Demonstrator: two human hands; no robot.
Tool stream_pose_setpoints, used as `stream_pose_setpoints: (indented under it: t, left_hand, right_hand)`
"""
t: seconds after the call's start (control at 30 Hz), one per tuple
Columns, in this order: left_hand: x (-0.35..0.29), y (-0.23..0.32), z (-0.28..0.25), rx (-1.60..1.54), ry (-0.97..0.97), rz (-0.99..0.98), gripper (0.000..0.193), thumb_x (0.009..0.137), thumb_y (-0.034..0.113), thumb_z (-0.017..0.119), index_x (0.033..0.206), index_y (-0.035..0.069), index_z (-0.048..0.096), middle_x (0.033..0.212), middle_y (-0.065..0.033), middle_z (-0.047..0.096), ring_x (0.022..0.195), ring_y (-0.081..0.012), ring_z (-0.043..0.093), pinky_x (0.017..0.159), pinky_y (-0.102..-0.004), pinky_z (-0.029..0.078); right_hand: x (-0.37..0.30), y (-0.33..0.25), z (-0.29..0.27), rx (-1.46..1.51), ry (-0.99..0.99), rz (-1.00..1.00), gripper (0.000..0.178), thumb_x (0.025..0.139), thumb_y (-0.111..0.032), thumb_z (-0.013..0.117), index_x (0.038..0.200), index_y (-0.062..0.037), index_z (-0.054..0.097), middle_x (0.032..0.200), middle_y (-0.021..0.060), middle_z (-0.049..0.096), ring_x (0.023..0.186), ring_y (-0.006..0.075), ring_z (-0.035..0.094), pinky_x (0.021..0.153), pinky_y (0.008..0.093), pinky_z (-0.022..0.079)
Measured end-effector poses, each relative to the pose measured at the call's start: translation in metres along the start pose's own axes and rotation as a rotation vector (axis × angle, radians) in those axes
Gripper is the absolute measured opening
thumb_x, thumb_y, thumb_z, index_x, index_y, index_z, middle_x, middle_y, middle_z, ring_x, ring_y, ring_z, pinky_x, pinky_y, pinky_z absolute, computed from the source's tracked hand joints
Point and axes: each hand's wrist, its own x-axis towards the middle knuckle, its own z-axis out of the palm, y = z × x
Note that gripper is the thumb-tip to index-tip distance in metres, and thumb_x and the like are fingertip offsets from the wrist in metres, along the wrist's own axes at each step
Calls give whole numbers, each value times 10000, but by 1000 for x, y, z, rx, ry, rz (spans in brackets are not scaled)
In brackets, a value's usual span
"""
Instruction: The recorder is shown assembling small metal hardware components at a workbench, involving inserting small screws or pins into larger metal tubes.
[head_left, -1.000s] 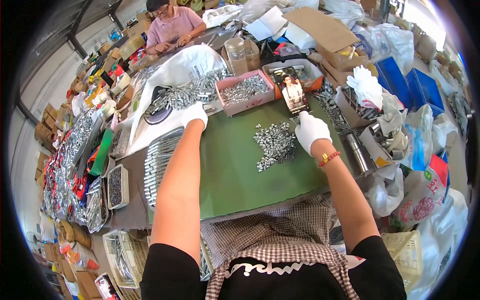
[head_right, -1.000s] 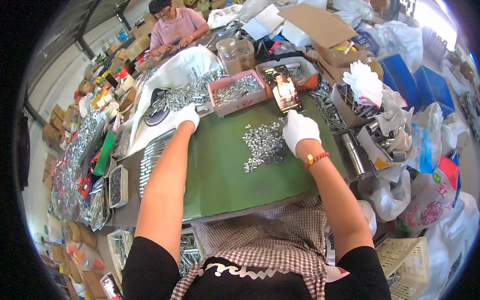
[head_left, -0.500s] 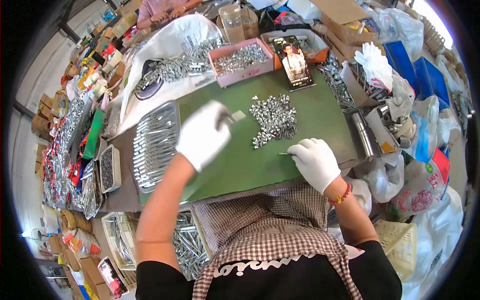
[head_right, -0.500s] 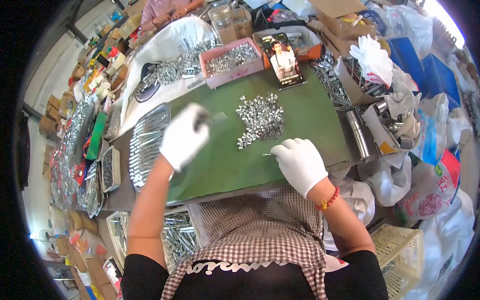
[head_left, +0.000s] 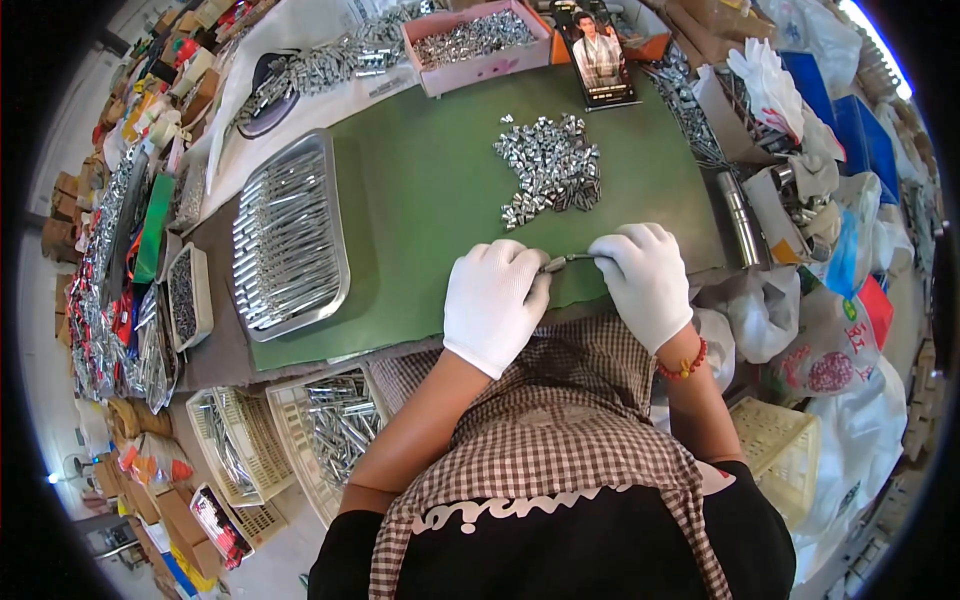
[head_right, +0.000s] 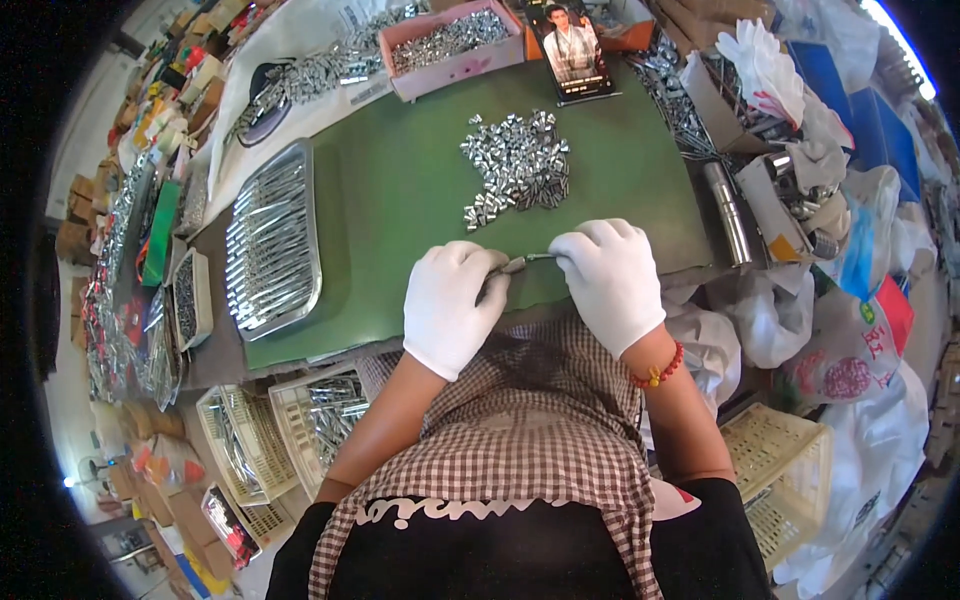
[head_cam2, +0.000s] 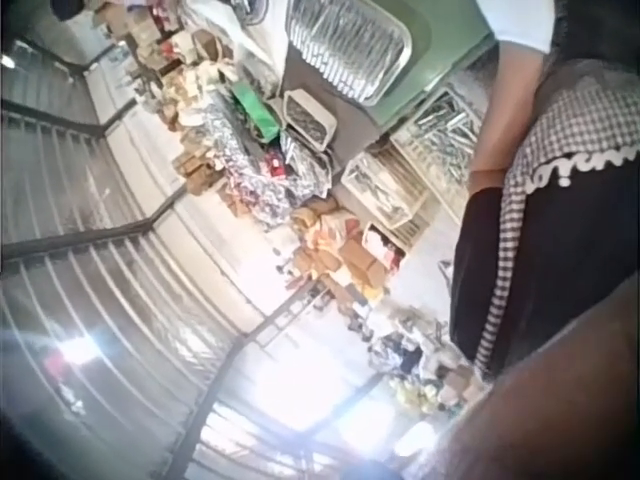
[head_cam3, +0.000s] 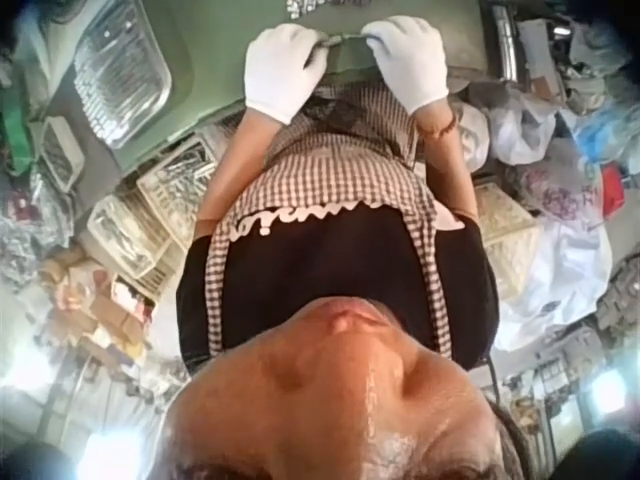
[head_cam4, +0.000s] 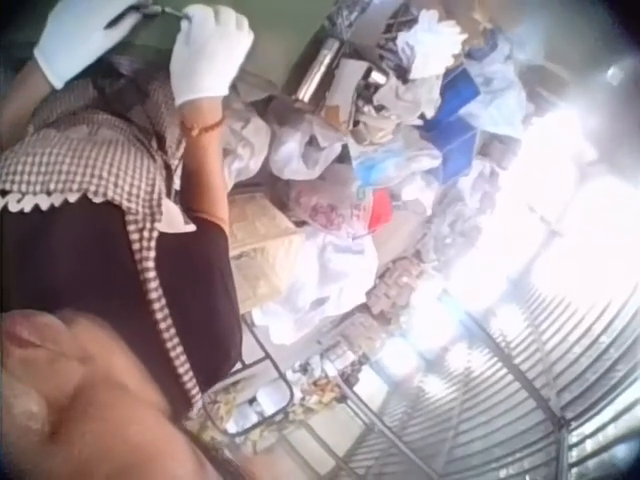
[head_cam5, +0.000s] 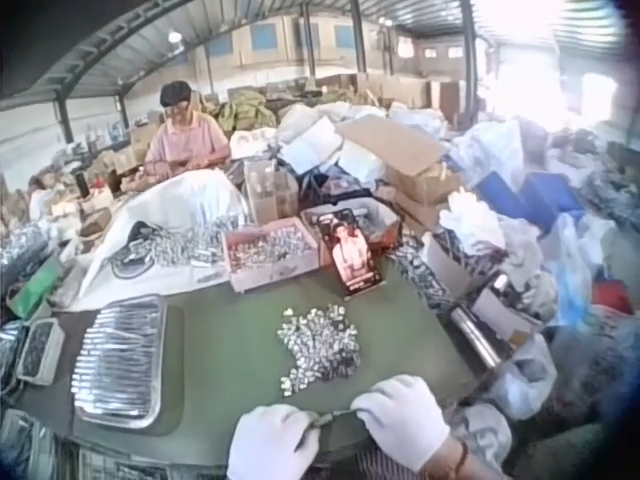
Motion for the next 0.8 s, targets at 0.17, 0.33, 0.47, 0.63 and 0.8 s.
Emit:
stream_pose_setpoints:
  t: [0.17, 0.33, 0.47, 0.63, 0.8]
  left_hand:
    - [1, 1, 1, 9, 34, -1, 140, 749, 117, 713, 879, 76, 682, 858, -85, 628, 809, -306, 607, 727, -419, 480]
    - [-1, 0, 2, 18, 24, 15, 160, 766, 128, 701, 921, 86, 699, 846, -78, 623, 795, -297, 600, 720, -412, 478]
    - [-3, -1, 2, 48, 16, 9, 156, 782, 140, 691, 931, 96, 703, 829, -74, 612, 781, -291, 592, 711, -408, 474]
    - [-4, -2, 2, 56, 20, 31, 146, 801, 157, 685, 938, 113, 704, 813, -58, 600, 764, -282, 584, 695, -407, 467]
    - [-6, -1, 3, 88, 28, 43, 152, 802, 164, 686, 944, 114, 706, 813, -54, 601, 763, -278, 584, 687, -404, 462]
  right_hand:
    - [-1, -2, -2, 21, 1, 12, 141, 745, -67, 691, 859, -140, 651, 840, 41, 625, 858, 287, 601, 769, 411, 474]
    - [-1, -2, 0, 20, 6, 18, 139, 738, -66, 692, 855, -133, 657, 842, 45, 636, 864, 292, 603, 772, 415, 476]
    - [1, -5, 0, 29, 7, 19, 134, 738, -60, 689, 848, -129, 659, 847, 46, 641, 862, 294, 604, 776, 417, 476]
    - [4, -5, 1, 33, -12, -6, 127, 744, -65, 690, 850, -131, 664, 852, 43, 643, 877, 292, 610, 793, 411, 477]
    - [10, 1, 8, 42, 15, -95, 101, 756, -79, 690, 850, -111, 673, 864, 53, 647, 899, 298, 617, 803, 406, 485]
